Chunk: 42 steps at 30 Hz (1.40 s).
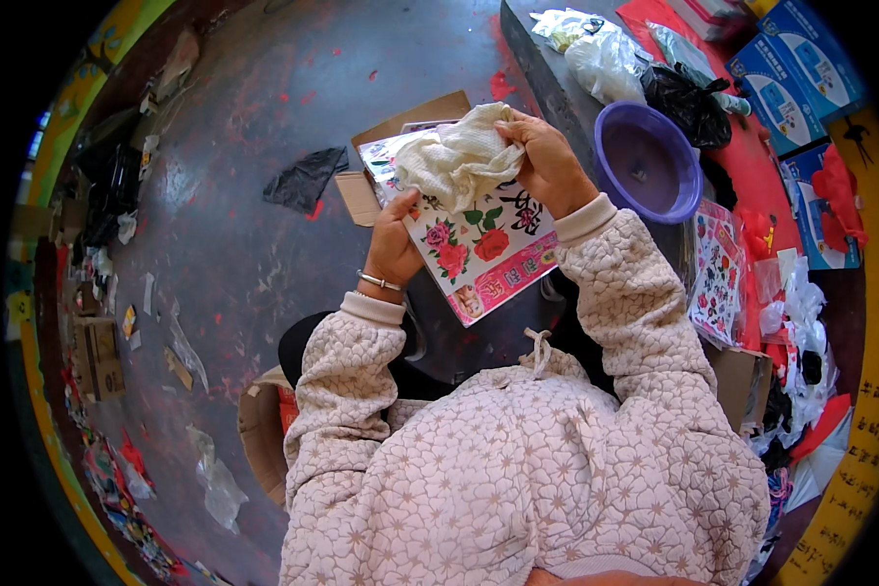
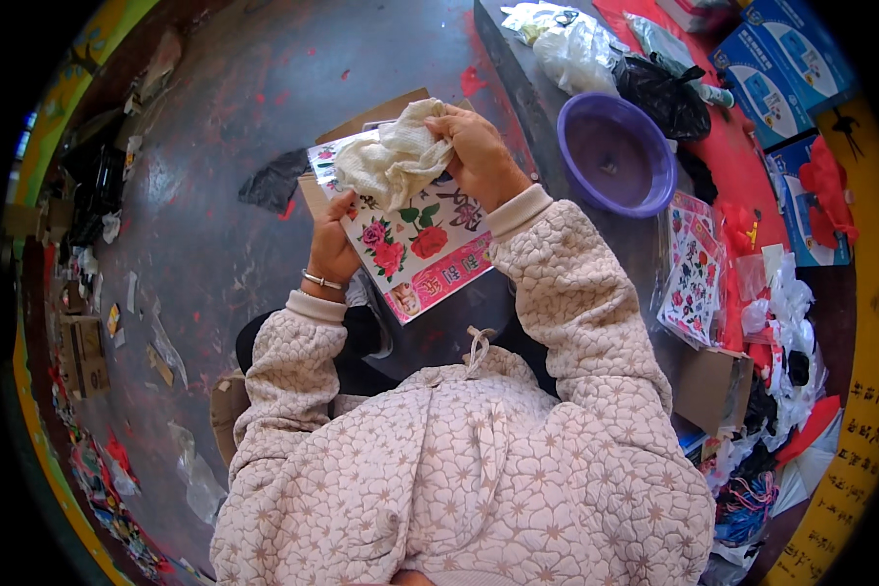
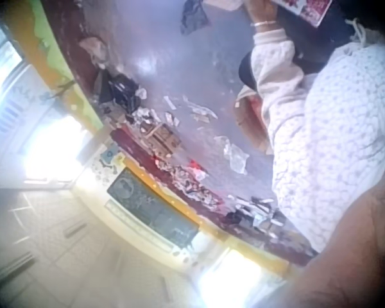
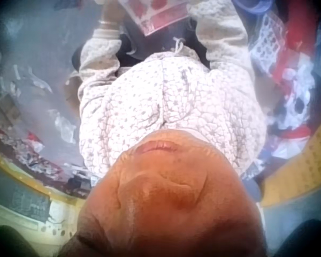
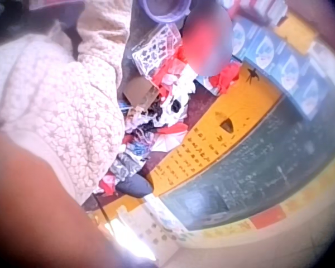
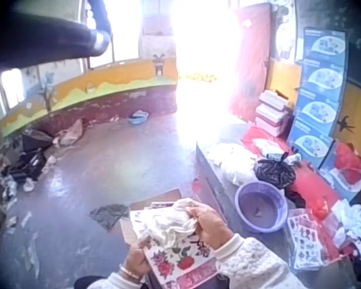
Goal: The person sits on the floor and wipes the surface of decorative paper sheets with a cloth. They handle the sheets one at a time, wiping each side, then place them into a cardboard box. The person repeats this process for several sheets.
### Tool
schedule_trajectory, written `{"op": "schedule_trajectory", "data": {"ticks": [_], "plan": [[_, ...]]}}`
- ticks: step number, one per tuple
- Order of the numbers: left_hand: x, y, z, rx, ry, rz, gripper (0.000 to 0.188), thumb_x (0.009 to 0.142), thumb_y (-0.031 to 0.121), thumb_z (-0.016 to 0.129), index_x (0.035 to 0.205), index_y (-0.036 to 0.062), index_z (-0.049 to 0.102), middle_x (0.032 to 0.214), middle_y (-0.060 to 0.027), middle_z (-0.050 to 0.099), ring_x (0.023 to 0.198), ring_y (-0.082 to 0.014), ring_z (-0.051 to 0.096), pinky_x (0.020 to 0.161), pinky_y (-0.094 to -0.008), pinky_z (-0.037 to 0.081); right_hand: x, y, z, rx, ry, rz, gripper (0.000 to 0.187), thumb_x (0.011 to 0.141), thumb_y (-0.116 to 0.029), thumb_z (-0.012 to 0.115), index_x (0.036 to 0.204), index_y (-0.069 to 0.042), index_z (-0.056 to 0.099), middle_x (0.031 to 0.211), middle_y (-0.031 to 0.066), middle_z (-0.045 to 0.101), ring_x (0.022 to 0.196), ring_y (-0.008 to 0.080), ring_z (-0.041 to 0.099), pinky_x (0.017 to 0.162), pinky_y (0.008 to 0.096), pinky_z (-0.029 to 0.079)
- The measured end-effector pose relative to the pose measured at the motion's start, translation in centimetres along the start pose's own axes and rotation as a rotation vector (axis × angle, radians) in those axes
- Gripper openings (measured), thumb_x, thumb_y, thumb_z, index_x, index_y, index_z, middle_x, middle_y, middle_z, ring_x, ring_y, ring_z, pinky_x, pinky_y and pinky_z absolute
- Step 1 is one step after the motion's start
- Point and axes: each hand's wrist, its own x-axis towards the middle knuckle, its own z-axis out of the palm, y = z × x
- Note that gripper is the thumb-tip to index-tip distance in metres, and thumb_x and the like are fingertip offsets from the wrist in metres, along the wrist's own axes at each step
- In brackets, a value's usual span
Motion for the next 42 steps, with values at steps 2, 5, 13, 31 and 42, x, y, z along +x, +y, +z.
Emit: {"op": "schedule_trajectory", "data": {"ticks": [2, 5, 13, 31, 42], "plan": [[-0.2, 0.4, -0.4, -0.004, -0.016, -0.010, 0.035, 0.088, 0.017, 0.043, 0.118, -0.0013, 0.043, 0.110, -0.0155, 0.056, 0.098, -0.0281, 0.057, 0.088, -0.0428, 0.046, -0.2, 0.1, 0.3, 0.050, -0.032, 0.017, 0.021, 0.087, -0.005, 0.044, 0.104, 0.002, 0.052, 0.094, 0.0090, 0.059, 0.078, 0.0153, 0.059, 0.073, 0.0262, 0.050], [-0.5, 0.4, 0.9, 0.013, -0.003, 0.017, 0.032, 0.088, 0.017, 0.048, 0.114, -0.0008, 0.046, 0.107, -0.0147, 0.057, 0.097, -0.0267, 0.058, 0.085, -0.0415, 0.048, -0.8, -0.1, 0.8, -0.152, -0.041, -0.021, 0.021, 0.085, -0.004, 0.046, 0.104, 0.002, 0.053, 0.092, 0.0088, 0.059, 0.078, 0.0153, 0.059, 0.071, 0.0255, 0.049], [0.0, 0.3, 1.1, 0.228, 0.191, 0.206, 0.032, 0.089, 0.012, 0.049, 0.118, 0.0008, 0.044, 0.111, -0.0128, 0.055, 0.099, -0.0251, 0.057, 0.086, -0.0391, 0.048, 0.5, -0.6, -2.0, -0.065, 0.209, -0.138, 0.017, 0.084, -0.001, 0.048, 0.100, 0.001, 0.055, 0.091, 0.0086, 0.059, 0.081, 0.0179, 0.059, 0.072, 0.0307, 0.051], [-0.5, 0.9, 1.3, 0.255, 0.187, 0.281, 0.023, 0.088, 0.013, 0.051, 0.110, 0.0044, 0.051, 0.103, -0.0078, 0.057, 0.092, -0.0212, 0.058, 0.080, -0.0369, 0.049, -0.9, 0.4, -1.0, -0.499, 0.091, -0.336, 0.043, 0.074, -0.018, 0.070, 0.110, -0.002, 0.052, 0.095, 0.0054, 0.056, 0.086, 0.0120, 0.050, 0.077, 0.0276, 0.041], [-0.9, 3.0, 0.8, 0.098, 0.062, 0.176, 0.034, 0.090, 0.018, 0.047, 0.119, 0.0007, 0.044, 0.113, -0.0143, 0.055, 0.101, -0.0274, 0.056, 0.087, -0.0423, 0.046, -2.8, 2.2, 0.9, -1.024, -0.128, -0.707, 0.033, 0.071, 0.001, 0.058, 0.104, -0.004, 0.057, 0.095, 0.0066, 0.057, 0.074, 0.0103, 0.055, 0.064, 0.0237, 0.046]]}}
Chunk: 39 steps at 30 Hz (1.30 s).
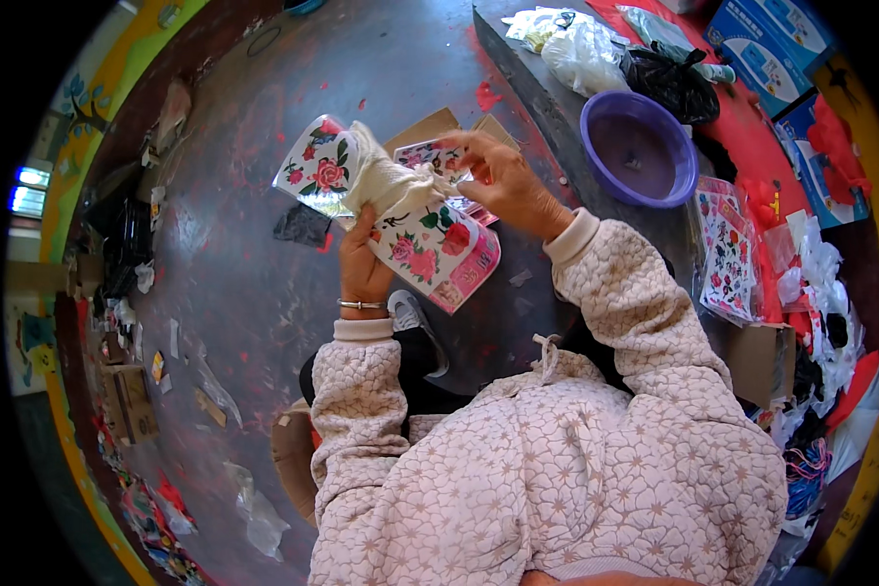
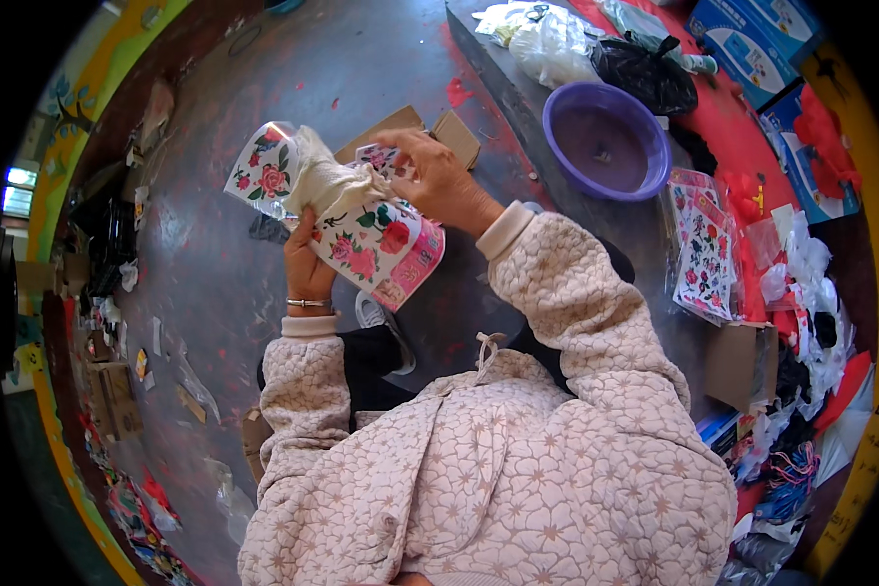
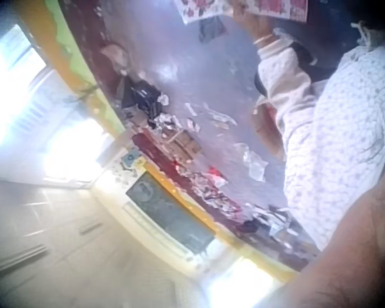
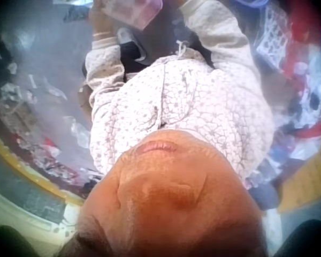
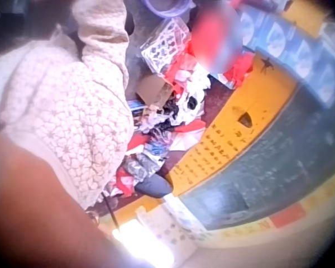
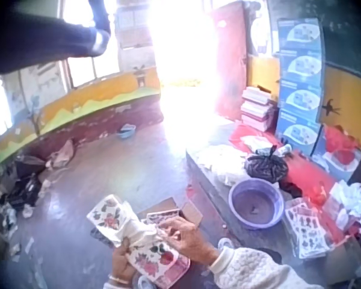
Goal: The person sits on the floor and wipes the surface of decorative paper sheets with a cloth. They handle the sheets one at a time, wiping each side, then place them into a cardboard box. The person repeats this process for several sheets.
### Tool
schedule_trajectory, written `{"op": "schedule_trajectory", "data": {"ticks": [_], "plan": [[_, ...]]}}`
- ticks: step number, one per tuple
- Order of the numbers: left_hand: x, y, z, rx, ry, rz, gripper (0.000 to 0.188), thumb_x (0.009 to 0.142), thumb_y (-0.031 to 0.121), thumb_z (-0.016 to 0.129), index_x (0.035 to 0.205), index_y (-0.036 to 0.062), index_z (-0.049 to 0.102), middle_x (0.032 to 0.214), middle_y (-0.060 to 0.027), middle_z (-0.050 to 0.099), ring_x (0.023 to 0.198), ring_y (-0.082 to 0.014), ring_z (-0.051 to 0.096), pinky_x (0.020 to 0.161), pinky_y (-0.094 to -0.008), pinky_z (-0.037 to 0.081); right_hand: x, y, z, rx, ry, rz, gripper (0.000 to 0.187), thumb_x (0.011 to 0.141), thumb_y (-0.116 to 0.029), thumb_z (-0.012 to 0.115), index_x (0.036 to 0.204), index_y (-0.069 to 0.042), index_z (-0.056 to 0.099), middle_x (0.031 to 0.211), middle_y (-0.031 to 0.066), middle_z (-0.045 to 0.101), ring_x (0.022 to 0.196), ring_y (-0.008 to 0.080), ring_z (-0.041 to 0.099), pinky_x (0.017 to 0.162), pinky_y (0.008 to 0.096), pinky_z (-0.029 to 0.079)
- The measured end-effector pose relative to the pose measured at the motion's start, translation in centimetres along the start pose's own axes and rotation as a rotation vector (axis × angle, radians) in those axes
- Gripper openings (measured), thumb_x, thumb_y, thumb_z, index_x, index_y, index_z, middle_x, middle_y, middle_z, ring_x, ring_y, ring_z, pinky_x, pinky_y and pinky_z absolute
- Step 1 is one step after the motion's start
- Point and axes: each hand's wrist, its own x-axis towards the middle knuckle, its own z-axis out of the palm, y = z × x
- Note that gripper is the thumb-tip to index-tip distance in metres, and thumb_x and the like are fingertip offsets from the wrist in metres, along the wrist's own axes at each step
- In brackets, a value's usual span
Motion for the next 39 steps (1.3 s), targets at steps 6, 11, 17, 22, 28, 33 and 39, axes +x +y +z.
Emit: {"op": "schedule_trajectory", "data": {"ticks": [6, 11, 17, 22, 28, 33, 39], "plan": [[0.6, 0.1, -0.8, 0.053, -0.011, -0.039, 0.035, 0.091, 0.020, 0.045, 0.119, 0.0002, 0.044, 0.113, -0.0154, 0.055, 0.101, -0.0286, 0.056, 0.088, -0.0433, 0.045, 0.0, 0.9, 0.5, -0.247, 0.014, 0.025, 0.026, 0.070, -0.002, 0.058, 0.097, -0.005, 0.059, 0.083, 0.0084, 0.060, 0.066, 0.0182, 0.058, 0.062, 0.0319, 0.047], [1.0, 0.6, -1.2, 0.028, 0.074, 0.071, 0.035, 0.092, 0.021, 0.043, 0.119, 0.0000, 0.044, 0.117, -0.0151, 0.053, 0.107, -0.0278, 0.052, 0.093, -0.0434, 0.041, -0.6, -1.4, 0.1, -0.535, 0.283, -0.212, 0.011, 0.068, -0.007, 0.061, 0.078, -0.008, 0.058, 0.074, 0.0081, 0.057, 0.062, 0.0253, 0.058, 0.056, 0.0347, 0.046], [0.6, 2.2, -1.5, -0.020, -0.080, 0.046, 0.036, 0.092, 0.020, 0.043, 0.122, -0.0013, 0.043, 0.121, -0.0155, 0.050, 0.112, -0.0279, 0.047, 0.097, -0.0429, 0.037, -2.5, -0.8, 0.9, -0.196, -0.531, -0.061, 0.019, 0.071, -0.018, 0.066, 0.085, -0.007, 0.061, 0.077, 0.0101, 0.060, 0.071, 0.0258, 0.059, 0.067, 0.0347, 0.046], [-0.4, 2.2, -1.1, 0.027, -0.063, 0.065, 0.038, 0.091, 0.018, 0.044, 0.123, -0.0019, 0.041, 0.123, -0.0153, 0.049, 0.112, -0.0288, 0.047, 0.097, -0.0423, 0.037, 0.1, 3.5, -2.6, 0.090, -0.012, 0.574, 0.038, 0.081, -0.040, 0.059, 0.092, -0.004, 0.061, 0.081, 0.0057, 0.061, 0.080, 0.0167, 0.059, 0.069, 0.0317, 0.046], [-0.4, 1.8, -0.3, 0.014, 0.016, -0.101, 0.038, 0.092, 0.020, 0.043, 0.123, -0.0017, 0.042, 0.122, -0.0157, 0.050, 0.110, -0.0283, 0.049, 0.095, -0.0416, 0.039, -0.4, 1.8, -1.7, 0.506, -0.269, 0.740, 0.057, 0.075, -0.048, 0.064, 0.107, -0.002, 0.056, 0.095, 0.0079, 0.060, 0.086, 0.0153, 0.057, 0.071, 0.0281, 0.047], [0.4, 1.7, -1.2, 0.085, 0.034, -0.115, 0.037, 0.093, 0.022, 0.041, 0.122, -0.0011, 0.042, 0.117, -0.0149, 0.053, 0.105, -0.0255, 0.053, 0.090, -0.0376, 0.045, -0.4, 2.3, -1.2, 0.623, -0.210, 0.771, 0.037, 0.077, -0.030, 0.066, 0.097, 0.001, 0.062, 0.088, 0.0077, 0.063, 0.080, 0.0156, 0.060, 0.070, 0.0247, 0.047], [0.3, 1.4, 0.2, 0.030, -0.054, -0.056, 0.041, 0.094, 0.028, 0.038, 0.124, -0.0002, 0.040, 0.122, -0.0151, 0.049, 0.109, -0.0271, 0.050, 0.094, -0.0407, 0.041, 0.1, 3.4, -1.7, 0.541, -0.033, 0.807, 0.025, 0.086, -0.019, 0.054, 0.090, 0.004, 0.061, 0.082, 0.0048, 0.061, 0.069, 0.0110, 0.056, 0.063, 0.0257, 0.045]]}}
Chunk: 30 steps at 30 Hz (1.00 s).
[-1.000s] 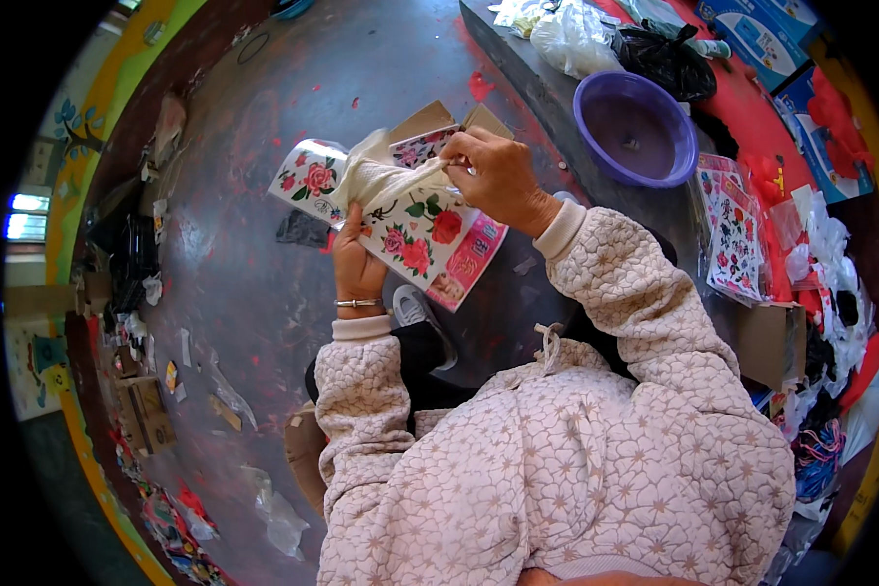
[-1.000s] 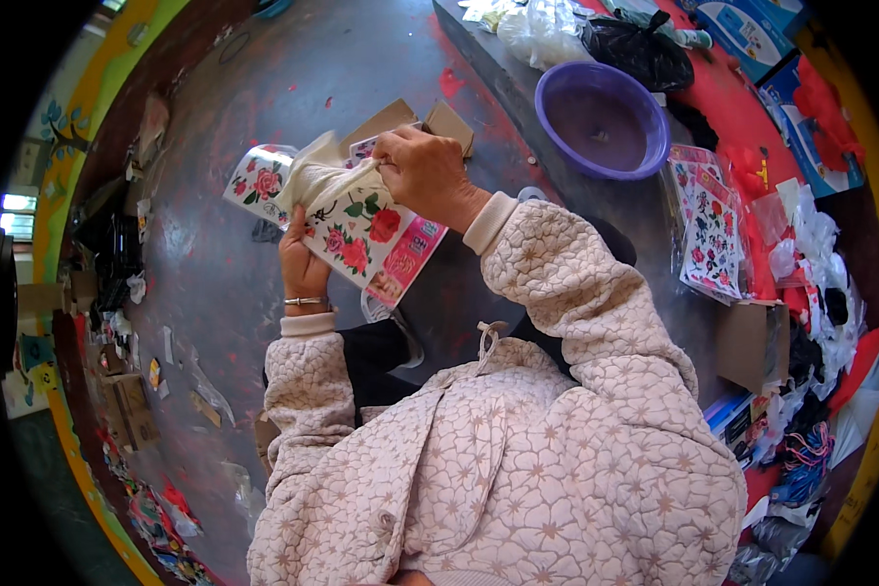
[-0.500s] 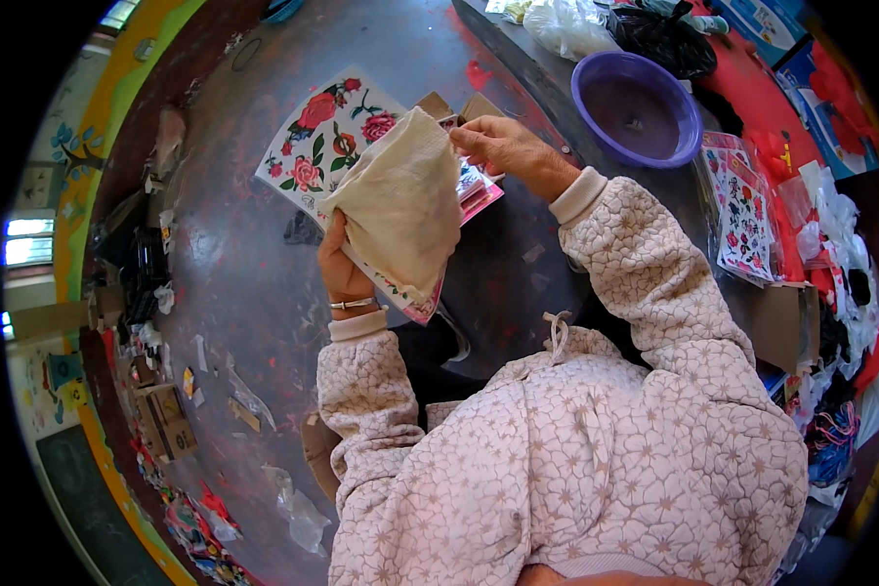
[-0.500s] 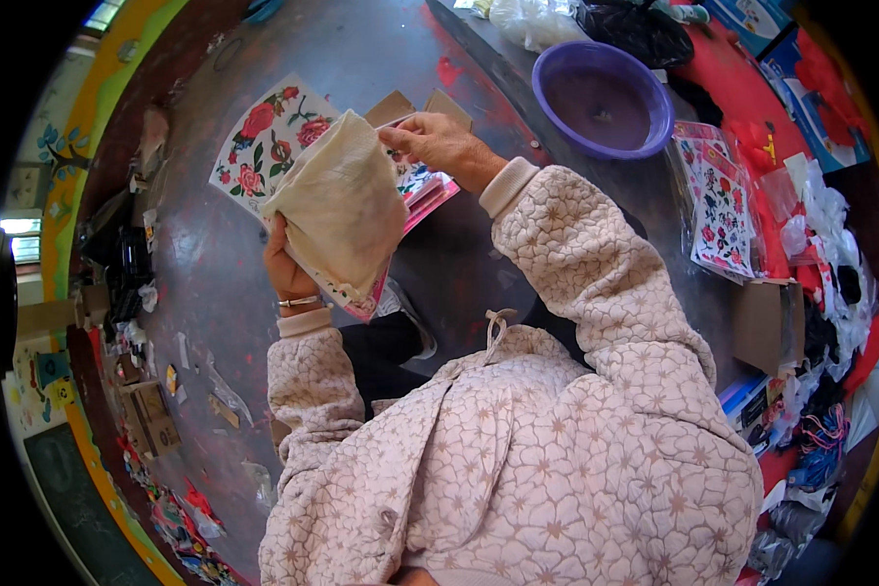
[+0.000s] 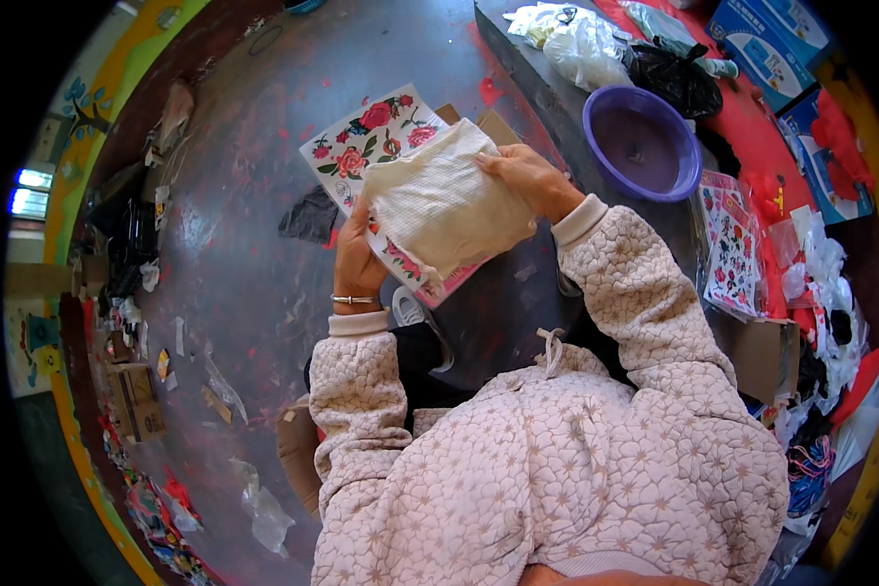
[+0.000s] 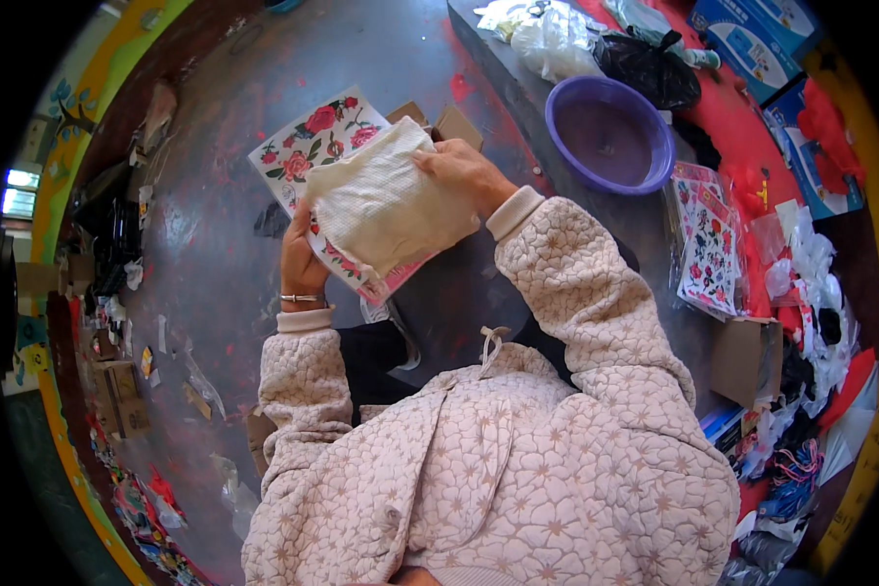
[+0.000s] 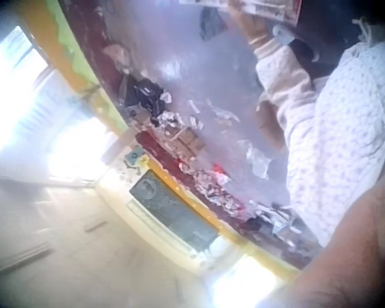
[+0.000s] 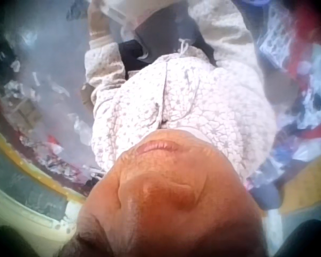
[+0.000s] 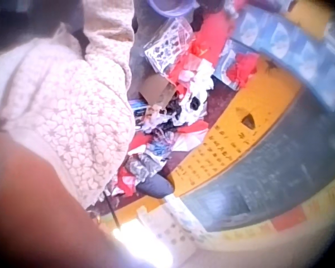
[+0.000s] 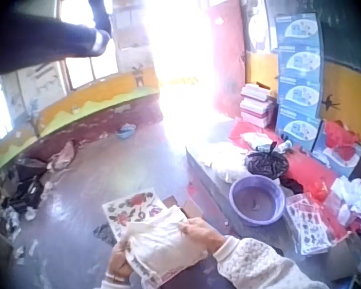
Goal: The person sits on the floor and wipes the surface of decorative paper sheets with a cloth. They handle the sheets one at a time, wiping each side, then place them into a cardboard box. The person repeats this process for several sheets.
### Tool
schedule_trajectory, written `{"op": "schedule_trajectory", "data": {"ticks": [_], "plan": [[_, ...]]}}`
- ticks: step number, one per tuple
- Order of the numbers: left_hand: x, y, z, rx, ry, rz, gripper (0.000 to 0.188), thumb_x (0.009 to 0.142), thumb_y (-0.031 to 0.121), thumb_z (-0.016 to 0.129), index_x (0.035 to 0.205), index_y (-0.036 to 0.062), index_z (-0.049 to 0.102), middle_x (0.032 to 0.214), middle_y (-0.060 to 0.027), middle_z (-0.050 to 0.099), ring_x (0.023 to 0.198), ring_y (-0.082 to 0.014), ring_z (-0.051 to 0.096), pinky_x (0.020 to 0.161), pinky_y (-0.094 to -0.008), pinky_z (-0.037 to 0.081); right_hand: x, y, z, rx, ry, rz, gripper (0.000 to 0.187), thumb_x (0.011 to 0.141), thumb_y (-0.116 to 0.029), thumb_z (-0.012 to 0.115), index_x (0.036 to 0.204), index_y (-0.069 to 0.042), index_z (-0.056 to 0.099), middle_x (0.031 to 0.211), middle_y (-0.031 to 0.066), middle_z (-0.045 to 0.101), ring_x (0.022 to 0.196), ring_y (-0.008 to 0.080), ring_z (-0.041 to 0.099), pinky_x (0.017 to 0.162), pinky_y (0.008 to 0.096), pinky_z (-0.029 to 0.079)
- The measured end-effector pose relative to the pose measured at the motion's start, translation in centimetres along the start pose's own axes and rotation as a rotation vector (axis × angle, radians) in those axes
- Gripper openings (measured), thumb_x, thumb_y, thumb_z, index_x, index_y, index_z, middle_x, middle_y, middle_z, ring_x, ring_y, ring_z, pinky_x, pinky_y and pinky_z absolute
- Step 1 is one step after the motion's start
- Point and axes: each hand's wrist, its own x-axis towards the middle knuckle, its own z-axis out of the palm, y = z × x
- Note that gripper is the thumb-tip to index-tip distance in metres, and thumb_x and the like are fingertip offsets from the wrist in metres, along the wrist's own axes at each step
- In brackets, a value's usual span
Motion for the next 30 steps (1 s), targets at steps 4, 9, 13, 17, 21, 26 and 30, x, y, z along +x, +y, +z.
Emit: {"op": "schedule_trajectory", "data": {"ticks": [4, 9, 13, 17, 21, 26, 30], "plan": [[-0.1, 0.1, 0.7, -0.052, -0.043, 0.020, 0.043, 0.095, 0.030, 0.035, 0.126, 0.0021, 0.037, 0.124, -0.0140, 0.047, 0.110, -0.0273, 0.049, 0.095, -0.0419, 0.040, 0.1, -0.3, -0.8, 0.021, -0.040, -0.002, 0.025, 0.088, -0.019, 0.051, 0.099, 0.002, 0.059, 0.088, 0.0070, 0.063, 0.076, 0.0126, 0.059, 0.068, 0.0269, 0.048], [-0.2, 0.1, 0.4, -0.079, -0.043, 0.075, 0.042, 0.095, 0.031, 0.034, 0.126, 0.0035, 0.037, 0.123, -0.0136, 0.048, 0.110, -0.0282, 0.049, 0.095, -0.0437, 0.039, 0.5, -0.9, -2.0, 0.365, 0.101, 0.054, 0.022, 0.088, -0.014, 0.050, 0.100, 0.003, 0.056, 0.086, 0.0076, 0.061, 0.075, 0.0161, 0.058, 0.068, 0.0301, 0.047], [-0.1, 0.1, 0.3, -0.095, -0.062, 0.079, 0.042, 0.095, 0.031, 0.033, 0.126, 0.0030, 0.037, 0.122, -0.0134, 0.049, 0.111, -0.0285, 0.049, 0.095, -0.0442, 0.039, 0.5, -1.4, -2.5, 0.513, 0.038, 0.128, 0.020, 0.088, -0.013, 0.050, 0.101, 0.002, 0.055, 0.095, 0.0126, 0.061, 0.084, 0.0225, 0.060, 0.077, 0.0359, 0.050], [0.1, -0.1, 0.0, -0.130, -0.012, 0.066, 0.042, 0.095, 0.031, 0.033, 0.126, 0.0026, 0.036, 0.123, -0.0135, 0.048, 0.112, -0.0289, 0.048, 0.096, -0.0445, 0.037, 0.1, -2.5, -3.4, 0.613, 0.098, 0.136, 0.022, 0.090, -0.015, 0.046, 0.104, 0.001, 0.054, 0.102, 0.0142, 0.060, 0.088, 0.0248, 0.060, 0.079, 0.0391, 0.050], [-0.2, 0.5, 0.2, -0.120, -0.033, 0.114, 0.045, 0.094, 0.031, 0.034, 0.126, 0.0001, 0.037, 0.124, -0.0170, 0.047, 0.113, -0.0316, 0.047, 0.096, -0.0482, 0.036, -0.5, -4.5, -7.2, 0.773, 0.269, -0.100, 0.027, 0.090, -0.016, 0.046, 0.109, 0.001, 0.052, 0.106, 0.0142, 0.059, 0.097, 0.0258, 0.057, 0.087, 0.0411, 0.046], [0.4, -0.6, 0.1, -0.066, 0.066, 0.067, 0.041, 0.095, 0.031, 0.032, 0.124, 0.0021, 0.038, 0.119, -0.0139, 0.051, 0.106, -0.0296, 0.052, 0.092, -0.0451, 0.041, -2.0, -6.9, -6.5, 0.553, 0.458, -0.715, 0.029, 0.091, -0.018, 0.046, 0.114, 0.000, 0.049, 0.107, 0.0116, 0.058, 0.097, 0.0237, 0.057, 0.086, 0.0368, 0.046], [0.9, -2.4, 0.6, -0.067, 0.184, 0.020, 0.043, 0.095, 0.032, 0.030, 0.123, 0.0001, 0.038, 0.118, -0.0165, 0.051, 0.106, -0.0304, 0.052, 0.093, -0.0443, 0.040, -1.7, -5.5, 1.4, 0.078, 0.554, -0.758, 0.023, 0.088, -0.018, 0.052, 0.103, -0.001, 0.057, 0.090, 0.0056, 0.061, 0.080, 0.0112, 0.054, 0.071, 0.0251, 0.043]]}}
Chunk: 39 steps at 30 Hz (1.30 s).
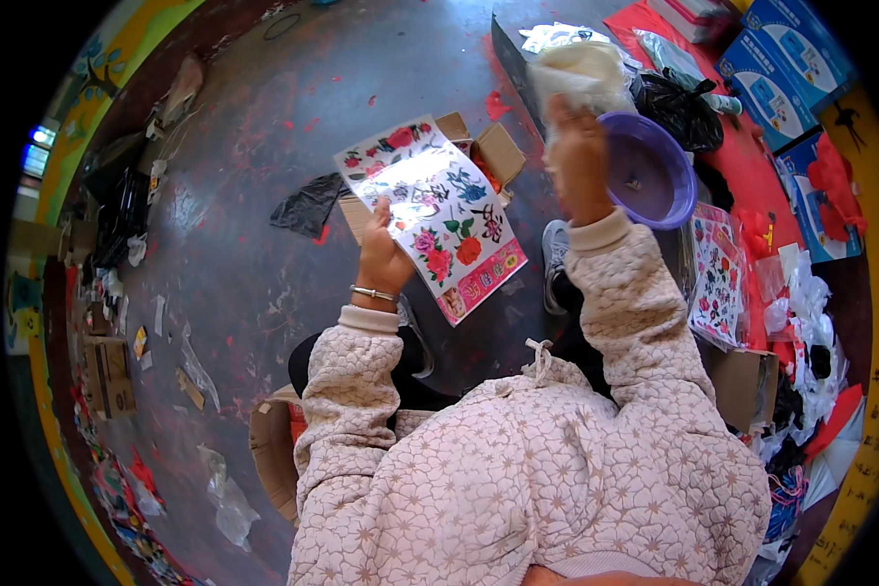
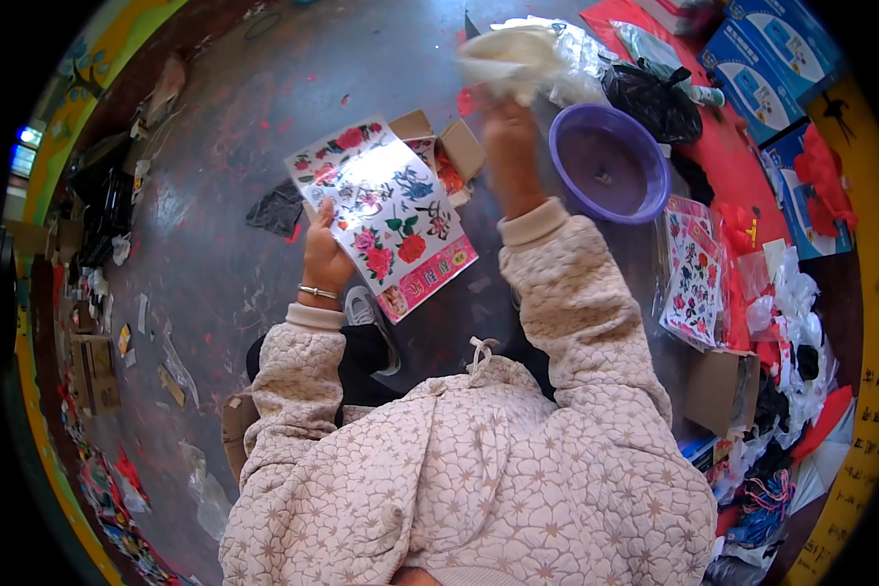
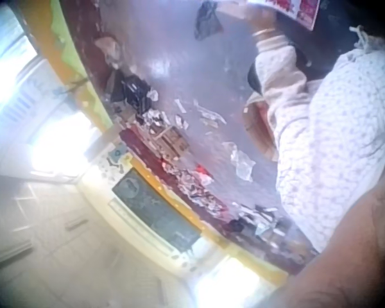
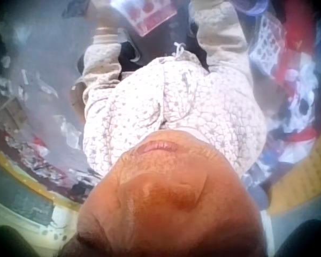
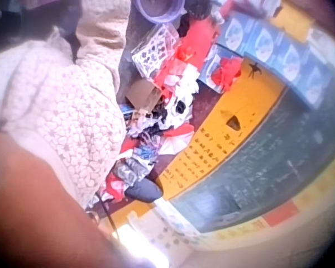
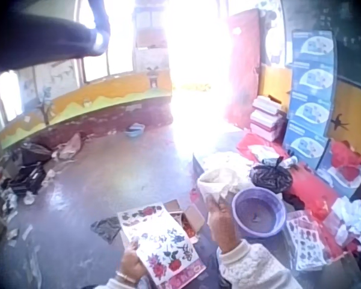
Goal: The person sits on the floor and wipes the surface of decorative paper sheets with a cloth. They handle the sheets one at a time, wiping each side, then place them into a cardboard box. The person repeats this process for several sheets.
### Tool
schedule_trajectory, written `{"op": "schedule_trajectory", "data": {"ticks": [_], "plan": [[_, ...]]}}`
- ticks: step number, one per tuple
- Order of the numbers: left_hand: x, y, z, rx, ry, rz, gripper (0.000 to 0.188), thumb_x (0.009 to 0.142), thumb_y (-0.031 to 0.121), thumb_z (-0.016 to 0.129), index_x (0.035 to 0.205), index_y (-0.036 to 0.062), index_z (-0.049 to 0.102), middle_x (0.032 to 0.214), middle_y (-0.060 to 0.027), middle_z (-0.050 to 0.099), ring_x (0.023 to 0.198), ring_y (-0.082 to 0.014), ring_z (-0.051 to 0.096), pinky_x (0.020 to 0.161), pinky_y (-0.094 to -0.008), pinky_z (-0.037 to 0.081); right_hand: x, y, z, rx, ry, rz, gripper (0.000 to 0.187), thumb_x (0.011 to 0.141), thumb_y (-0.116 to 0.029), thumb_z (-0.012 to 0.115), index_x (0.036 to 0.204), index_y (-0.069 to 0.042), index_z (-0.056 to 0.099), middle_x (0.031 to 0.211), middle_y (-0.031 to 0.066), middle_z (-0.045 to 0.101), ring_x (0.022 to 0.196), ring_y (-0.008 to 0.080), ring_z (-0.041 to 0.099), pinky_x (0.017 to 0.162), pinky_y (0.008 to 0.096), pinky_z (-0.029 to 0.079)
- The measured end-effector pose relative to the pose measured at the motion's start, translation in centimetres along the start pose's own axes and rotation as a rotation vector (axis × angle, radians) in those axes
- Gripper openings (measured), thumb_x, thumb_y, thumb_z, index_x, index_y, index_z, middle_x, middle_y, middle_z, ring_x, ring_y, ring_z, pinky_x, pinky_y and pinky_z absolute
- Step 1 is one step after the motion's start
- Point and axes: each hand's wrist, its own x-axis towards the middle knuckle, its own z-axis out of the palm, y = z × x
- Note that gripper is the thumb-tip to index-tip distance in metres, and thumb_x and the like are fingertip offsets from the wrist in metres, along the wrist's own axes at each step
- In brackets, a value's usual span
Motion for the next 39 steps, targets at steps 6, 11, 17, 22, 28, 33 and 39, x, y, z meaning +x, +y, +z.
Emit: {"op": "schedule_trajectory", "data": {"ticks": [6, 11, 17, 22, 28, 33, 39], "plan": [[0.7, -1.4, -1.2, -0.167, -0.245, 0.017, 0.046, 0.094, 0.037, 0.032, 0.122, 0.0020, 0.042, 0.118, -0.0135, 0.052, 0.107, -0.0287, 0.051, 0.092, -0.0404, 0.041, -8.3, 2.8, 3.6, 0.058, -0.712, 0.585, 0.026, 0.088, -0.019, 0.050, 0.102, 0.001, 0.057, 0.085, 0.0007, 0.059, 0.076, 0.0059, 0.051, 0.068, 0.0209, 0.042], [0.2, -0.8, -1.3, -0.087, -0.152, 0.107, 0.046, 0.090, 0.038, 0.044, 0.120, 0.0037, 0.045, 0.115, -0.0128, 0.054, 0.105, -0.0271, 0.053, 0.091, -0.0399, 0.042, -8.3, 0.7, 3.5, 0.084, -0.686, 0.607, 0.024, 0.085, -0.016, 0.056, 0.101, 0.002, 0.059, 0.087, 0.0032, 0.060, 0.081, 0.0068, 0.053, 0.071, 0.0223, 0.044], [0.5, -0.6, -1.5, -0.130, -0.145, 0.090, 0.041, 0.090, 0.033, 0.046, 0.119, 0.0035, 0.046, 0.115, -0.0124, 0.054, 0.105, -0.0272, 0.053, 0.091, -0.0410, 0.042, -8.7, 2.2, 4.0, 0.013, -0.639, 0.225, 0.021, 0.083, -0.010, 0.055, 0.099, 0.003, 0.060, 0.101, 0.0067, 0.059, 0.090, 0.0128, 0.055, 0.078, 0.0255, 0.044], [0.2, -0.7, -1.0, -0.116, -0.048, 0.083, 0.038, 0.092, 0.030, 0.040, 0.119, 0.0031, 0.045, 0.115, -0.0137, 0.054, 0.105, -0.0289, 0.053, 0.092, -0.0427, 0.042, -7.7, 1.9, 4.1, -0.154, -0.591, -0.154, 0.024, 0.081, -0.001, 0.050, 0.103, 0.002, 0.057, 0.107, 0.0091, 0.057, 0.096, 0.0177, 0.054, 0.082, 0.0270, 0.042], [0.2, -0.8, -0.2, -0.144, 0.031, 0.079, 0.040, 0.094, 0.031, 0.033, 0.120, 0.0025, 0.043, 0.115, -0.0148, 0.053, 0.106, -0.0302, 0.052, 0.093, -0.0448, 0.041, -6.8, 5.2, 3.0, 0.101, -0.484, 0.243, 0.038, 0.081, 0.004, 0.046, 0.118, -0.001, 0.047, 0.109, 0.0076, 0.055, 0.097, 0.0154, 0.054, 0.083, 0.0271, 0.044], [-0.1, -0.6, 0.0, -0.157, -0.027, 0.090, 0.039, 0.094, 0.032, 0.034, 0.120, 0.0035, 0.043, 0.114, -0.0139, 0.053, 0.105, -0.0294, 0.053, 0.092, -0.0438, 0.042, -6.9, 5.1, 2.9, 0.037, -0.465, 0.359, 0.039, 0.082, 0.003, 0.047, 0.120, 0.000, 0.044, 0.108, 0.0072, 0.055, 0.095, 0.0142, 0.055, 0.081, 0.0269, 0.046], [0.0, -0.6, 0.7, -0.036, 0.028, 0.180, 0.033, 0.085, 0.013, 0.055, 0.116, 0.0037, 0.046, 0.109, -0.0098, 0.056, 0.100, -0.0235, 0.056, 0.089, -0.0368, 0.045, -7.8, 3.4, 3.5, 0.044, -0.591, 0.427, 0.028, 0.082, -0.003, 0.050, 0.109, 0.004, 0.052, 0.097, 0.0060, 0.057, 0.084, 0.0127, 0.056, 0.076, 0.0236, 0.045]]}}
